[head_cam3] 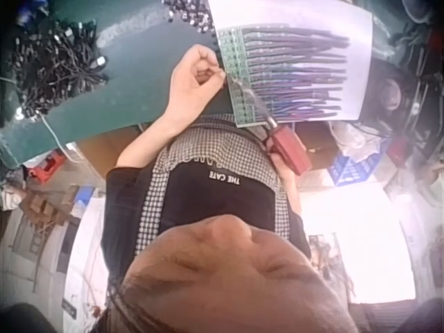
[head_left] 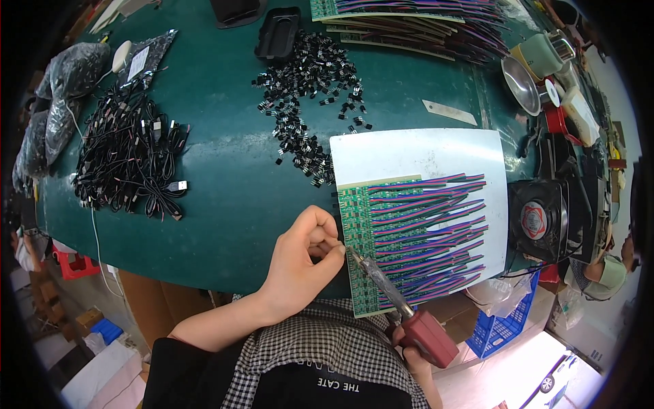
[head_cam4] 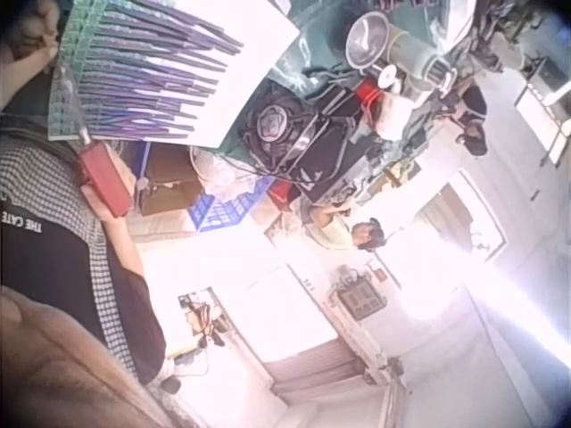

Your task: The person solders small electronic components onto circuit boards one by one using a soldering iron, then solders the exposed wire leads of bundled cables onto the boards.

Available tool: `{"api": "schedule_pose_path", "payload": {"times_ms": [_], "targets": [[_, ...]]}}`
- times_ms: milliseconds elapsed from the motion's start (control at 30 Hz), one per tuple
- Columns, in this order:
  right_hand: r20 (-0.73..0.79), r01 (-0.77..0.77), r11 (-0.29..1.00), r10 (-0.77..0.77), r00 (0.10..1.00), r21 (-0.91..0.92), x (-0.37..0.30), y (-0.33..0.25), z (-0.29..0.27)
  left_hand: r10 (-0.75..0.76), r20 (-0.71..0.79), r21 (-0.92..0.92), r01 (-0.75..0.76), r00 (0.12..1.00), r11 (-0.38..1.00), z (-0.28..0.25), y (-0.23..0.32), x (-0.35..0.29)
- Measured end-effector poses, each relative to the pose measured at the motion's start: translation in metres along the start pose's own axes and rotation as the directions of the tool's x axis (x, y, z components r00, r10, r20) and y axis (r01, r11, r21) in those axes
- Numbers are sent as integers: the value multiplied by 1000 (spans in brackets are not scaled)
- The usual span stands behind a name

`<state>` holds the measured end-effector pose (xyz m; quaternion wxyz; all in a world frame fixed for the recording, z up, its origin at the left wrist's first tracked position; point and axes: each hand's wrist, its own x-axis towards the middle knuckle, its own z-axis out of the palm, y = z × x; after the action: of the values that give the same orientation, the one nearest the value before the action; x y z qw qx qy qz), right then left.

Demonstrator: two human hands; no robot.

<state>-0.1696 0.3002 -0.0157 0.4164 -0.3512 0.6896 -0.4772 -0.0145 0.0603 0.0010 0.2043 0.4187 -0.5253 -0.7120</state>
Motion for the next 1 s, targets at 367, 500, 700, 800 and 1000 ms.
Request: {"api": "schedule_pose_path", "payload": {"times_ms": [367, 500, 700, 800, 1000], "targets": [[-186, -56, 968, 103, 977, 243, -2, -24, 2, 7, 8, -30, -6, 1000, 1000, 5, 4, 2], [-379, 122, 942, 5, 925, 311, -15, -18, -8, 23, -54, -68, -26, 998, 997, 11, -2, 5], [-779, 479, 859, -422, 464, -180, -1, -39, -47, 68, -115, -53, -75, 991, 996, 11, 3, 1], [-903, 532, 813, -387, 188, -238, 8, -29, -68, 104, -69, -51, -107, 992, 993, 15, -2, 5], [-888, 347, 905, -354, 294, -246, 48, -21, -95, 109, -113, -28, -113, 988, 993, 4, 1, 1]]}}
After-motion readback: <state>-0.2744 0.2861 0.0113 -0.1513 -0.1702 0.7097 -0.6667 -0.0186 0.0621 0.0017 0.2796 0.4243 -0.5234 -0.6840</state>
